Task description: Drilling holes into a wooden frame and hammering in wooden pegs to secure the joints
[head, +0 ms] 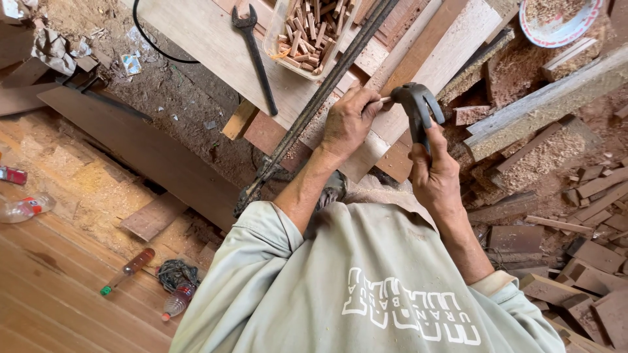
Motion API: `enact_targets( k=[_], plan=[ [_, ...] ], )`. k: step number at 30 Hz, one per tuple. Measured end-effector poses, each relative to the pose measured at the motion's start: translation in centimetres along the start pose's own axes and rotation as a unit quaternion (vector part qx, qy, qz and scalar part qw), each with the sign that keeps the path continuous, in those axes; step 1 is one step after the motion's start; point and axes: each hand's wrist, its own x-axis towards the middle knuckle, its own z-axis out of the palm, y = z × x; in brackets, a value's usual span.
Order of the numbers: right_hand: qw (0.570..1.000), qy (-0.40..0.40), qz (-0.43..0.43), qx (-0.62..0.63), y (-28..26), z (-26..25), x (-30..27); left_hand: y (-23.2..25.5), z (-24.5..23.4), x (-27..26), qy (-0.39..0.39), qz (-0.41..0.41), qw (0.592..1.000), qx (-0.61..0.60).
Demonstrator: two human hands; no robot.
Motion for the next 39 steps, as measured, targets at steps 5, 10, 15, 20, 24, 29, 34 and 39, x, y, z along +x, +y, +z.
enact_targets(
  k=[5,10,15,20,24,29,34,39],
  plan=[
    [1.000,0.014,0.017,0.012,2.4,-0.1,-0.2,0.3,-0.2,-0.3,0.012,0.002,1.000,-0.020],
    [0.999,0.025,-0.016,0.032,4.2,-0.1,-1.1,1.1,-0.4,-0.4,-0.009,-0.015,0.999,-0.038],
    [0.999,0.007,-0.020,0.028,0.8,-0.5,-0.5,0.7,-0.4,-0.2,-0.008,0.003,1.000,-0.012],
    [1.000,0.008,0.005,0.024,1.3,-0.3,-0.7,2.0,-1.2,-0.5,-0.016,-0.005,1.000,-0.002],
    [0.999,-0.017,0.032,0.028,1.8,-1.5,-1.3,3.4,-3.3,-2.0,0.025,-0.011,0.999,-0.040],
    [0.996,-0.043,0.070,-0.043,2.2,-2.2,-2.9,5.3,-5.6,-5.5,0.019,-0.121,0.979,-0.162],
    [0.993,-0.049,0.079,-0.068,1.7,-1.9,-2.9,6.4,-5.7,-8.0,0.006,-0.202,0.930,-0.308],
    [0.996,-0.040,0.065,-0.055,4.0,-1.1,-3.9,3.1,-3.5,-8.9,0.033,-0.120,0.980,-0.152]
  ],
)
